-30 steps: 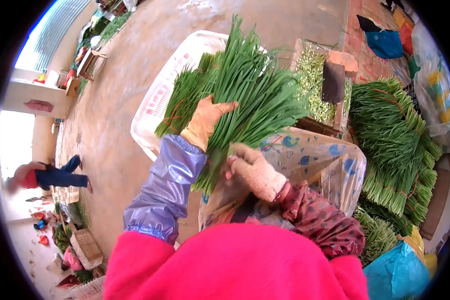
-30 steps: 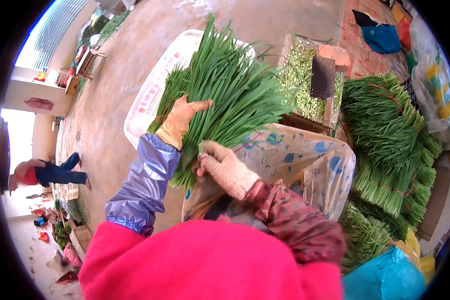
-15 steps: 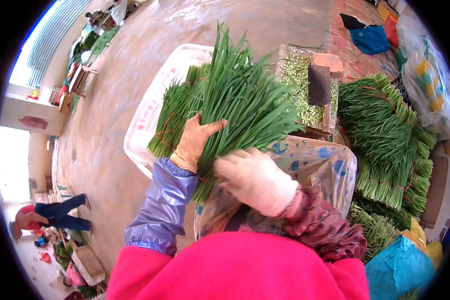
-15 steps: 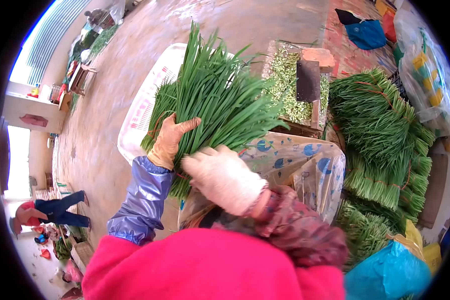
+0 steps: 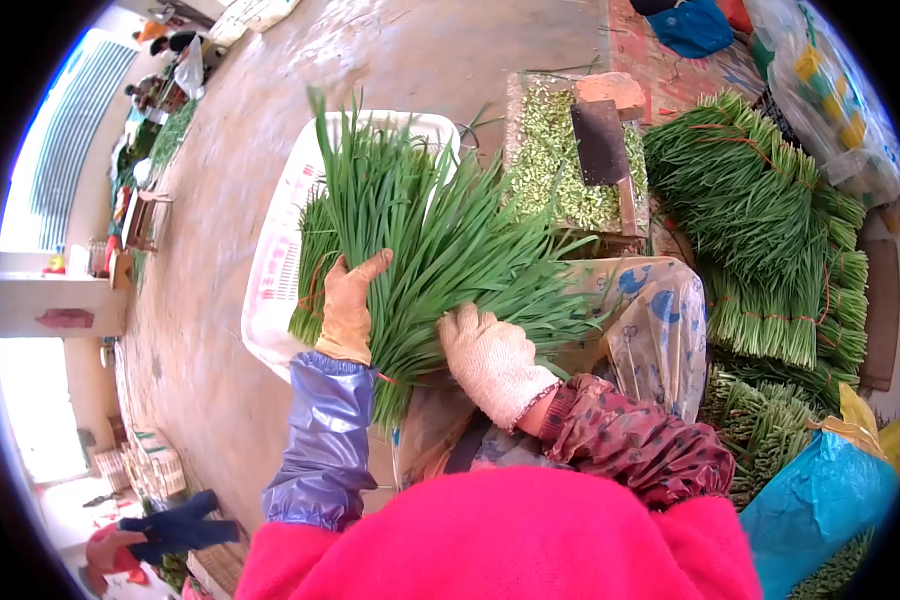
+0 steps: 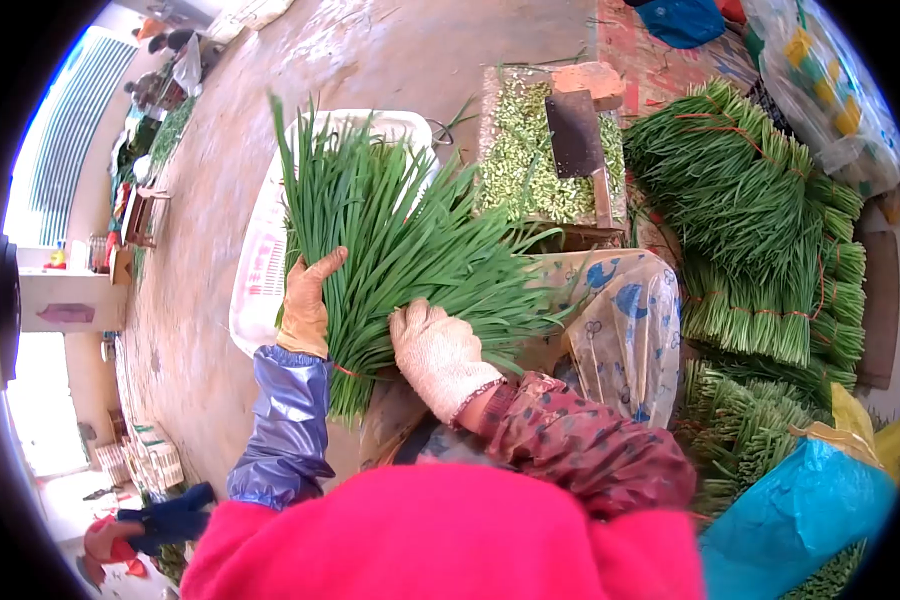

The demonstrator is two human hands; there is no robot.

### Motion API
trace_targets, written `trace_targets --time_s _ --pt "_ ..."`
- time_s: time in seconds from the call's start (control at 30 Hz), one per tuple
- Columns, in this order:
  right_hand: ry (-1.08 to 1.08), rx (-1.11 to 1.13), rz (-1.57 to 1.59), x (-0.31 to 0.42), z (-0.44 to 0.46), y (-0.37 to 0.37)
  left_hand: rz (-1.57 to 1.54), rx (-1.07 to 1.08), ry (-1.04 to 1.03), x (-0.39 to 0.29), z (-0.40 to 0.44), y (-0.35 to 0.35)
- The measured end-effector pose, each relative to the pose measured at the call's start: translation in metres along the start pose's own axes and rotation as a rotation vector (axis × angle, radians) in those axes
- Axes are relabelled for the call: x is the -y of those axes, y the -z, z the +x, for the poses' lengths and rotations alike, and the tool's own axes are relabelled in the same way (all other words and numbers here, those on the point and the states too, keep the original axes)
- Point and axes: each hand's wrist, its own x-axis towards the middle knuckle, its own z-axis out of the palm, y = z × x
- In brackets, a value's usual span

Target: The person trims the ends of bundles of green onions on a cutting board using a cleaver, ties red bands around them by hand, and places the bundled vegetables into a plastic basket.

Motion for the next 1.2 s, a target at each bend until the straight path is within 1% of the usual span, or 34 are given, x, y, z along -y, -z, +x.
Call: trace_targets --time_s 0.03,0.07,0.13,0.17,0.2,0.27,0.33,0.37,0.4,0.47,0.53,0.6,0.63,0.67,0.73,0.77,0.8,0.87,0.9,1.0,1.07,1.13,1.2 --pt "-0.027 0.079 -0.019 0.000 -0.001 -0.002 0.007 0.022 0.013 0.000 0.001 0.003" --pt "-0.033 0.084 -0.016 0.000 -0.004 -0.005 0.009 0.024 0.021 0.001 0.002 0.004" --pt "-0.001 -0.089 -0.028 -0.001 -0.011 -0.015 0.011 0.081 0.020 0.002 0.004 0.007" --pt "0.002 -0.087 -0.027 -0.001 -0.011 -0.021 -0.013 0.090 0.041 0.002 0.005 0.008" --pt "-0.079 -0.036 0.018 -0.001 -0.009 -0.027 -0.013 0.087 0.039 0.002 0.005 0.008" --pt "-0.162 0.013 0.067 -0.003 -0.008 -0.029 -0.026 0.057 0.037 0.002 0.001 0.005" --pt "0.013 0.024 0.102 -0.009 -0.005 0.007 -0.065 0.060 0.051 -0.003 -0.005 -0.001" --pt "0.031 0.039 0.131 -0.011 -0.002 0.015 -0.066 0.068 0.059 -0.003 -0.004 -0.002" --pt "0.031 0.036 0.128 -0.012 0.000 0.019 -0.066 0.076 0.066 -0.004 -0.004 -0.001" --pt "-0.024 0.110 0.199 -0.012 0.006 0.023 -0.041 0.076 0.054 0.000 0.005 0.005" --pt "-0.027 0.116 0.223 -0.013 0.008 0.024 -0.010 0.063 0.054 0.007 0.008 0.014" --pt "-0.094 0.104 0.352 -0.017 0.008 0.024 -0.037 0.100 0.088 0.001 0.002 0.008" --pt "-0.086 -0.023 0.409 -0.021 0.005 0.020 -0.006 0.073 0.090 0.003 0.005 0.009" --pt "-0.085 -0.023 0.412 -0.024 0.005 0.024 -0.004 0.071 0.091 0.004 0.005 0.010" --pt "-0.403 0.156 0.775 -0.033 0.013 0.036 -0.009 0.036 0.069 0.006 0.006 0.009" --pt "-0.493 0.061 0.816 -0.036 0.016 0.033 -0.010 0.036 0.069 0.007 0.008 0.009" --pt "-0.511 -0.051 0.925 -0.044 0.025 0.018 -0.014 0.049 0.067 0.008 0.009 0.009" --pt "-0.577 -0.017 1.012 -0.061 0.034 0.002 -0.017 0.057 0.069 0.008 0.008 0.008" --pt "-0.542 -0.110 0.931 -0.062 0.039 -0.010 -0.019 0.038 0.061 0.007 0.005 0.003" --pt "-0.524 -0.073 0.869 -0.072 0.042 -0.017 -0.002 0.019 0.041 0.003 0.000 -0.005" --pt "-0.524 -0.054 0.905 -0.074 0.045 -0.015 0.018 0.020 0.029 0.003 -0.001 -0.006" --pt "-0.493 0.046 0.979 -0.073 0.045 -0.001 0.051 0.062 0.010 0.003 -0.002 -0.005" --pt "-0.457 0.018 1.028 -0.077 0.045 -0.021 0.093 0.083 -0.009 0.002 -0.002 0.000"
